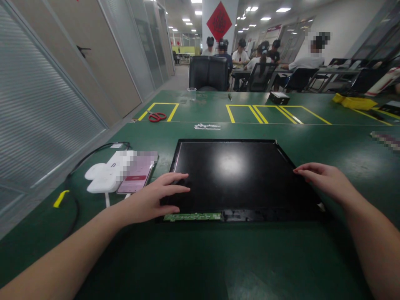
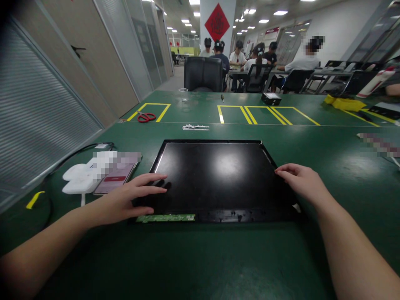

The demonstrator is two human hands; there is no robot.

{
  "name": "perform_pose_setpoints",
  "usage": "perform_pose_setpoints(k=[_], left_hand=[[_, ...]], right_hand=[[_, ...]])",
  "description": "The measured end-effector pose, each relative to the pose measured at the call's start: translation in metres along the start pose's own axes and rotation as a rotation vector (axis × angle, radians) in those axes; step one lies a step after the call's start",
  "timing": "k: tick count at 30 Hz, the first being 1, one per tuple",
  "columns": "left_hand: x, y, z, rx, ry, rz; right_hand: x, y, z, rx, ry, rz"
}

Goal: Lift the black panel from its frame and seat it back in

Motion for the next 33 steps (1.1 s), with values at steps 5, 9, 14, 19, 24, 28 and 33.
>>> perform_pose_setpoints(k=[5, 9, 14, 19, 24, 28, 33], left_hand=[[0.010, -0.002, 0.000, 0.060, 0.096, 0.019], [0.022, -0.008, 0.001, 0.088, 0.173, 0.047], [0.032, -0.013, 0.000, 0.135, 0.242, 0.090], [0.033, -0.012, 0.001, 0.135, 0.242, 0.091], [0.032, -0.012, 0.002, 0.134, 0.227, 0.078], [0.032, -0.013, 0.002, 0.133, 0.211, 0.060], [0.028, -0.011, 0.001, 0.109, 0.186, 0.086]], right_hand=[[0.000, 0.001, -0.001, -0.003, 0.022, 0.006], [-0.005, 0.001, -0.005, -0.006, 0.040, 0.030], [-0.010, 0.003, -0.007, -0.009, 0.046, 0.053], [-0.007, 0.003, -0.005, -0.004, 0.035, 0.047], [-0.007, 0.002, -0.005, 0.006, 0.032, 0.031], [-0.011, 0.001, -0.007, 0.011, 0.022, 0.043], [-0.011, 0.001, -0.008, 0.005, 0.024, 0.037]])
Point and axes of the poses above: each hand's wrist, its own z-axis towards the middle knuckle, its own y-axis out of the palm, x = y × z, the point moved 9 cm from there along z, towards the middle knuckle, and after that the axes turned 14 degrees about z, right-handed, at the moved point
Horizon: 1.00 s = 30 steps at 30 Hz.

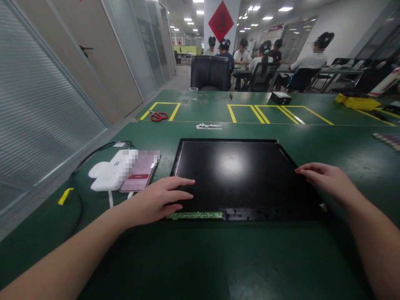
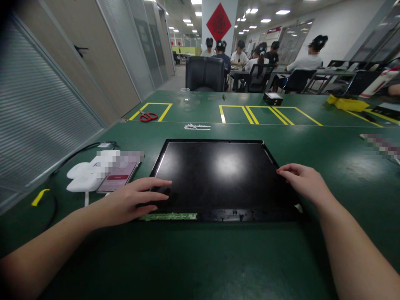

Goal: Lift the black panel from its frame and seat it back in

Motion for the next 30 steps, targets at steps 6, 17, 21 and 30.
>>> perform_pose_setpoints(k=[6, 17, 21, 30], left_hand=[[-0.025, -0.019, -0.005, 0.157, -0.166, 0.183], [-0.045, -0.010, -0.005, -0.039, -0.438, 0.367], [-0.043, -0.009, -0.005, -0.047, -0.489, 0.343], [-0.042, 0.003, -0.003, -0.071, -0.440, 0.211]], right_hand=[[0.002, 0.000, 0.003, -0.013, -0.009, -0.007], [0.007, -0.003, 0.008, 0.002, -0.021, -0.050], [0.006, -0.004, 0.007, 0.010, -0.031, -0.039], [0.008, -0.002, 0.006, 0.010, 0.015, -0.024]])
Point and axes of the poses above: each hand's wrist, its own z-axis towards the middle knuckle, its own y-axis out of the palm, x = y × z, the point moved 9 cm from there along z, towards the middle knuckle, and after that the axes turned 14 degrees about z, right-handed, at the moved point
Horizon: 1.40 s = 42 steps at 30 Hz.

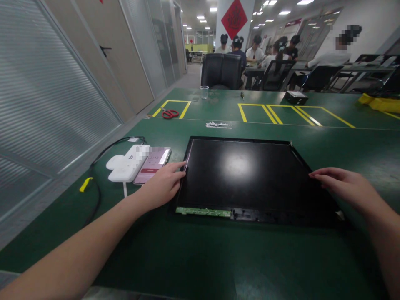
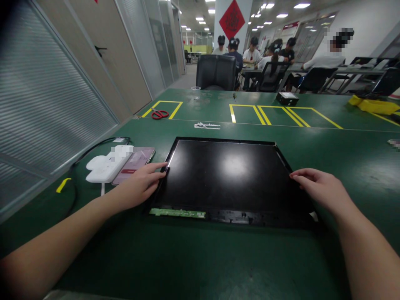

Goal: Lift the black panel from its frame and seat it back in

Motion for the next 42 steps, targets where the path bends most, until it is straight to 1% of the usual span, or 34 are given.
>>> perform_pose_setpoints(k=[8, 12, 15, 18, 22, 26, 28, 30, 34, 38, 42], left_hand=[[-0.001, 0.003, 0.000, -0.015, 0.012, -0.076], [0.000, 0.004, 0.000, -0.020, 0.014, -0.097], [0.000, 0.004, 0.000, -0.022, 0.020, -0.100], [0.000, 0.003, 0.001, -0.020, 0.026, -0.096], [0.002, 0.000, 0.001, -0.031, 0.023, -0.085], [0.004, 0.000, 0.001, -0.044, 0.015, -0.054], [0.002, 0.002, 0.000, -0.032, -0.012, -0.039], [-0.004, 0.005, 0.000, -0.022, -0.068, -0.031], [-0.014, 0.013, 0.002, -0.051, -0.182, -0.048], [-0.013, 0.019, 0.004, -0.061, -0.188, -0.135], [-0.017, 0.026, 0.003, -0.013, -0.203, -0.238]], right_hand=[[-0.003, 0.000, -0.004, 0.017, 0.022, 0.008], [-0.005, 0.000, -0.004, 0.021, -0.005, 0.032], [-0.006, 0.000, -0.004, 0.030, -0.016, 0.037], [-0.007, 0.000, -0.006, 0.036, 0.002, 0.064], [-0.003, 0.000, -0.007, 0.044, 0.040, 0.090], [0.000, 0.001, -0.005, 0.032, 0.043, 0.099], [0.001, 0.001, -0.005, 0.023, 0.039, 0.107], [0.001, 0.002, -0.005, 0.015, 0.034, 0.105], [0.003, 0.000, 0.000, 0.010, -0.018, 0.070], [0.014, 0.000, 0.013, 0.008, -0.066, -0.011], [0.020, 0.000, 0.020, 0.019, -0.128, -0.021]])
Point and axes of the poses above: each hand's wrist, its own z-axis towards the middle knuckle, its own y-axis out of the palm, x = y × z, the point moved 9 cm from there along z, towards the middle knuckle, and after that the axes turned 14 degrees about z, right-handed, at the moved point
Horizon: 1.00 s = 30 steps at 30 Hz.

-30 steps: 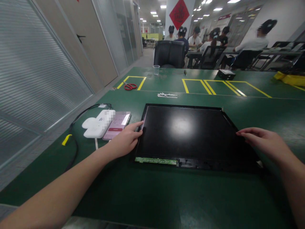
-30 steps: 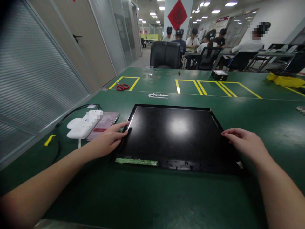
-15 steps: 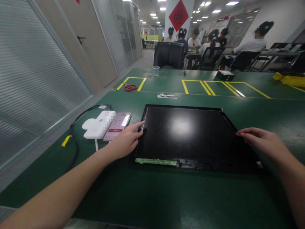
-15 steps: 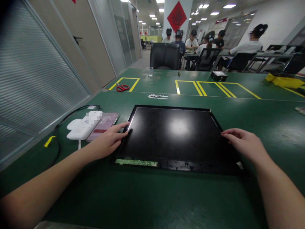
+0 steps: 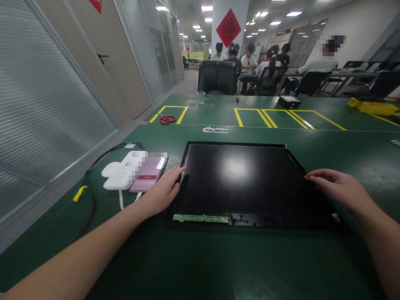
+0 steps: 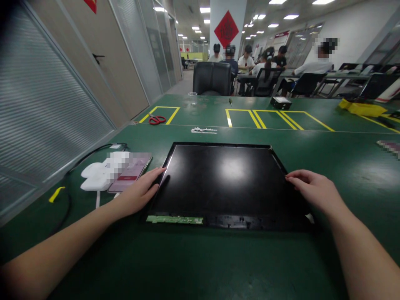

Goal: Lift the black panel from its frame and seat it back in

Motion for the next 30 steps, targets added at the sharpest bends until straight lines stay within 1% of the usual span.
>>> perform_pose_setpoints(k=[3, 7, 9, 12, 14, 16, 18, 24, 27, 30], left_hand=[[-0.007, -0.002, -0.001, 0.052, -0.035, -0.107], [-0.006, -0.014, -0.003, 0.072, -0.092, -0.341], [-0.006, -0.021, -0.005, 0.085, -0.186, -0.554], [-0.004, -0.020, -0.008, 0.066, -0.358, -0.914], [-0.001, -0.021, -0.010, 0.099, -0.439, -1.047], [0.000, -0.021, -0.013, 0.127, -0.522, -1.110], [0.001, -0.019, -0.015, 0.125, -0.606, -1.152], [0.008, -0.009, -0.017, 0.053, -0.783, -1.295], [0.011, -0.007, -0.018, 0.072, -0.823, -1.343], [0.012, -0.005, -0.018, 0.087, -0.803, -1.382]], right_hand=[[0.001, 0.000, 0.000, 0.005, -0.006, -0.021], [0.001, 0.000, -0.002, 0.007, 0.015, -0.023], [0.000, -0.001, -0.002, 0.021, 0.001, -0.025], [-0.003, -0.001, -0.004, 0.027, 0.007, -0.012], [-0.004, -0.001, -0.005, 0.030, 0.028, -0.001], [-0.005, -0.001, -0.006, 0.026, 0.044, 0.001], [-0.006, -0.001, -0.007, 0.021, 0.051, -0.004], [-0.009, -0.002, -0.008, 0.032, 0.024, -0.018], [-0.010, -0.002, -0.009, 0.027, 0.033, -0.014], [-0.010, -0.002, -0.010, 0.022, 0.058, -0.018]])
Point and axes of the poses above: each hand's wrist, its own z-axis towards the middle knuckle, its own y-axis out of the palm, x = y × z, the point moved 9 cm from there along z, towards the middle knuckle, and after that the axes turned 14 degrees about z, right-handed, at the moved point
